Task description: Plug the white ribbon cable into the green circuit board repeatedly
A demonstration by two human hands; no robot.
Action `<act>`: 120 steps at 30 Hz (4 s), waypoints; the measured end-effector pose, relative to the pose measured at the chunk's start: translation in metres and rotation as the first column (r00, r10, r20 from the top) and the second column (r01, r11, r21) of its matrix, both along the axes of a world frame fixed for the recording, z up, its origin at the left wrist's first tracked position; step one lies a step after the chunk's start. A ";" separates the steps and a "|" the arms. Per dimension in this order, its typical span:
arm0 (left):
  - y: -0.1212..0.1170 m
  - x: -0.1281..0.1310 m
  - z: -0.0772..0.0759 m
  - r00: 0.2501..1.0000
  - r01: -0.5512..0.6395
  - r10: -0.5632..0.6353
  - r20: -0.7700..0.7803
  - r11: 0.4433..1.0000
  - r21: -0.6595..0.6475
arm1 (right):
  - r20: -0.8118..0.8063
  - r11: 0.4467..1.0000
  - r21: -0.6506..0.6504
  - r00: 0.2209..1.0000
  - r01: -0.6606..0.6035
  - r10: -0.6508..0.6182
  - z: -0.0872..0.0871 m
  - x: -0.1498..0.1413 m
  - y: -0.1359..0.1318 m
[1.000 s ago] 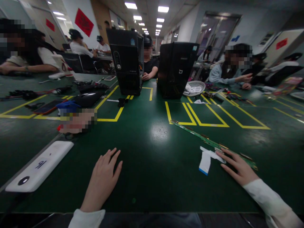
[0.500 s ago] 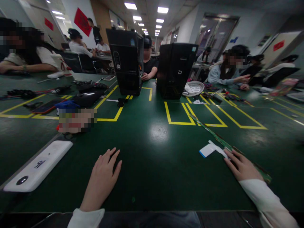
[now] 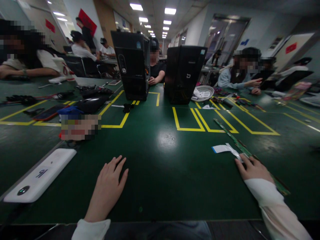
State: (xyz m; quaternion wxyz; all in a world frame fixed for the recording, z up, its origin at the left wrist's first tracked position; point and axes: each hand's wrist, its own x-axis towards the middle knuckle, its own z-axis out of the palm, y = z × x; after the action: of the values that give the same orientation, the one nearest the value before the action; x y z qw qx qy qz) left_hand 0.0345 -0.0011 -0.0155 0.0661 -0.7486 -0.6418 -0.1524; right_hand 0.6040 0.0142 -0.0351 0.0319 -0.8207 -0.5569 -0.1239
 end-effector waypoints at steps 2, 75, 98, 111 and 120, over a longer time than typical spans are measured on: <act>0.000 0.000 0.000 1.000 0.000 0.000 0.003 1.000 0.001 | -0.028 0.998 0.012 0.997 0.068 -0.068 0.008 -0.002 0.004; -0.001 0.001 -0.001 1.000 -0.011 0.011 0.014 1.000 0.013 | -0.233 0.151 0.196 0.103 -0.969 0.967 0.032 -0.261 0.050; 0.000 -0.001 -0.003 1.000 -0.012 0.012 -0.004 1.000 -0.002 | -0.321 0.092 0.146 0.041 -0.985 0.946 0.040 -0.272 0.039; -0.001 0.002 0.001 1.000 -0.019 0.019 0.017 1.000 0.000 | -0.136 0.996 0.088 0.991 0.021 -0.009 0.026 -0.079 0.122; -0.001 0.000 0.000 1.000 -0.014 0.014 0.025 1.000 -0.008 | -0.323 0.891 -0.021 0.840 0.453 -0.435 0.034 -0.007 0.099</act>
State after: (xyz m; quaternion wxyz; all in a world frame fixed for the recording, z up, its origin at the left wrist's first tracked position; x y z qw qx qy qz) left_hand 0.0346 -0.0017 -0.0160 0.0559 -0.7423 -0.6486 -0.1587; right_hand 0.5974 0.1127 -0.0012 0.1151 -0.9350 -0.3352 -0.0093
